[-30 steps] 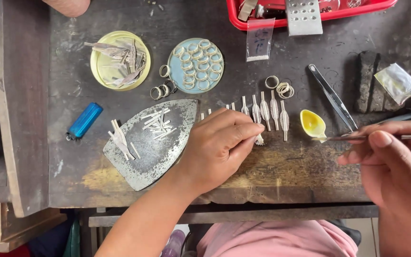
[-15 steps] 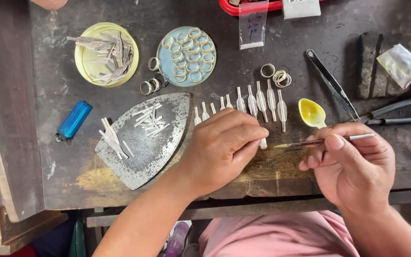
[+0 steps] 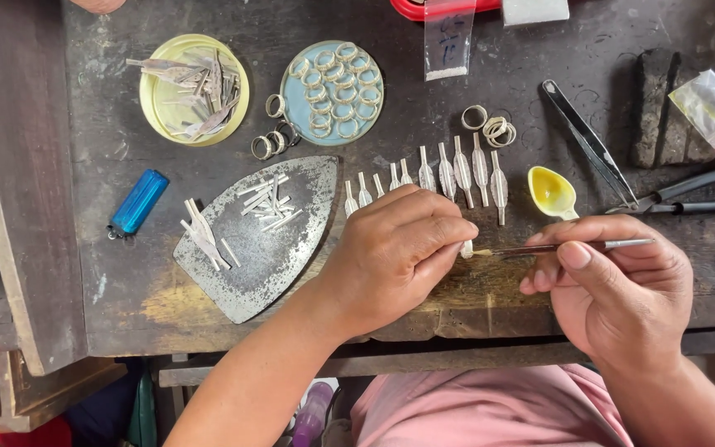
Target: Applying adhesive or solder paste to small ring components using a precision tool at a jewelry workbench.
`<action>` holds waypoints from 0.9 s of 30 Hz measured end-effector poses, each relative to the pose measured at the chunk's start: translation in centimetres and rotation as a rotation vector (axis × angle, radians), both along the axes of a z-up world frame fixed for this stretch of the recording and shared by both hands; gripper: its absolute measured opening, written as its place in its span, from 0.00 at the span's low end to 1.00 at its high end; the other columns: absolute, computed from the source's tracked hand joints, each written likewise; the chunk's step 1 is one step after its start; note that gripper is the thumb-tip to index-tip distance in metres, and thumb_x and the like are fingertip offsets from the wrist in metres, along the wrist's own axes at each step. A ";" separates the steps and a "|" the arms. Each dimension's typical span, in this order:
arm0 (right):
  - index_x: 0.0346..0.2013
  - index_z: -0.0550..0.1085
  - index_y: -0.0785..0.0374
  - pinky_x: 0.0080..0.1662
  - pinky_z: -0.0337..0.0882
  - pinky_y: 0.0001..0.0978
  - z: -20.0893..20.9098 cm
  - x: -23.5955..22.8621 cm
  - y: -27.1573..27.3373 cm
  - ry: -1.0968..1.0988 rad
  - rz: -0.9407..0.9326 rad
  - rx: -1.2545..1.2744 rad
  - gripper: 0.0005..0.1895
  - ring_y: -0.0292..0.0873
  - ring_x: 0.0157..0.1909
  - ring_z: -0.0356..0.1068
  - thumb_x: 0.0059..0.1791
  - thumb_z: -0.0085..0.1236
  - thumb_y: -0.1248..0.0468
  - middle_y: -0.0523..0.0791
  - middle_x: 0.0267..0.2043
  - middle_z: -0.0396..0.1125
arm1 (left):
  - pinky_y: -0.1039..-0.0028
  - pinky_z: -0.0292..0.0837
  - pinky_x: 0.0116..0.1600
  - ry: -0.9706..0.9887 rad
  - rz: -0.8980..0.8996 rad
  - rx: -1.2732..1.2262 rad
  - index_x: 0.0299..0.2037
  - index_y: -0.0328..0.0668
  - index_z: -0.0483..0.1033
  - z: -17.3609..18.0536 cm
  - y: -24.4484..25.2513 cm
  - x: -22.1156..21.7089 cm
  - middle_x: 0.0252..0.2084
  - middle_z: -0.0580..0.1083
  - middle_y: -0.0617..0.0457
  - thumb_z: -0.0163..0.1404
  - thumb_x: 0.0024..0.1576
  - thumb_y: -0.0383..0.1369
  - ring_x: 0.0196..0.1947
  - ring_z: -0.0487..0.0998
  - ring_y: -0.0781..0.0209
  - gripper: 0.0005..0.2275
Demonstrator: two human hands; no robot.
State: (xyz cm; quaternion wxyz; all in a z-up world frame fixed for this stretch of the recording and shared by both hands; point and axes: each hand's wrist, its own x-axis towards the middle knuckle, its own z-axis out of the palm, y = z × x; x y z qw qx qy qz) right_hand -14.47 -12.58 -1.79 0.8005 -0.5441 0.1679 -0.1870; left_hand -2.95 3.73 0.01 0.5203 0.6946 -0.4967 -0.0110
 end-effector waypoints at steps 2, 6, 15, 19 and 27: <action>0.31 0.67 0.72 0.27 0.74 0.27 0.1 0.0 0.0 0.012 0.001 -0.013 0.07 0.41 0.20 0.65 0.42 0.50 0.70 0.58 0.31 0.65 | 0.72 0.65 0.37 0.006 0.000 -0.005 0.33 0.35 0.68 0.1 0.0 0.0 0.31 0.68 0.49 0.47 0.51 0.16 0.30 0.68 0.55 0.06; 0.32 0.67 0.72 0.27 0.74 0.28 0.1 0.0 0.0 0.022 -0.003 -0.022 0.07 0.41 0.20 0.65 0.42 0.50 0.71 0.58 0.31 0.65 | 0.71 0.65 0.37 0.007 0.005 -0.009 0.33 0.35 0.68 0.0 0.0 0.0 0.31 0.68 0.49 0.47 0.51 0.16 0.30 0.69 0.55 0.06; 0.31 0.66 0.73 0.27 0.74 0.27 0.4 0.1 0.2 0.062 -0.012 -0.076 0.06 0.40 0.20 0.65 0.42 0.48 0.71 0.58 0.31 0.65 | 0.71 0.65 0.37 -0.001 0.005 -0.001 0.33 0.35 0.68 0.0 0.0 0.0 0.32 0.68 0.49 0.47 0.51 0.16 0.30 0.69 0.54 0.06; 0.31 0.67 0.72 0.28 0.74 0.27 0.2 -0.1 0.2 0.047 -0.012 -0.032 0.06 0.41 0.20 0.65 0.42 0.49 0.71 0.58 0.32 0.65 | 0.71 0.65 0.38 -0.002 0.003 0.006 0.34 0.35 0.68 0.1 0.0 0.0 0.32 0.68 0.49 0.47 0.52 0.17 0.31 0.69 0.54 0.05; 0.31 0.66 0.75 0.28 0.73 0.27 0.5 0.0 0.3 0.050 -0.001 -0.074 0.07 0.44 0.19 0.65 0.42 0.47 0.71 0.60 0.31 0.64 | 0.72 0.64 0.36 0.000 0.005 0.012 0.33 0.35 0.68 0.2 -0.1 0.0 0.31 0.68 0.49 0.47 0.51 0.16 0.29 0.68 0.55 0.05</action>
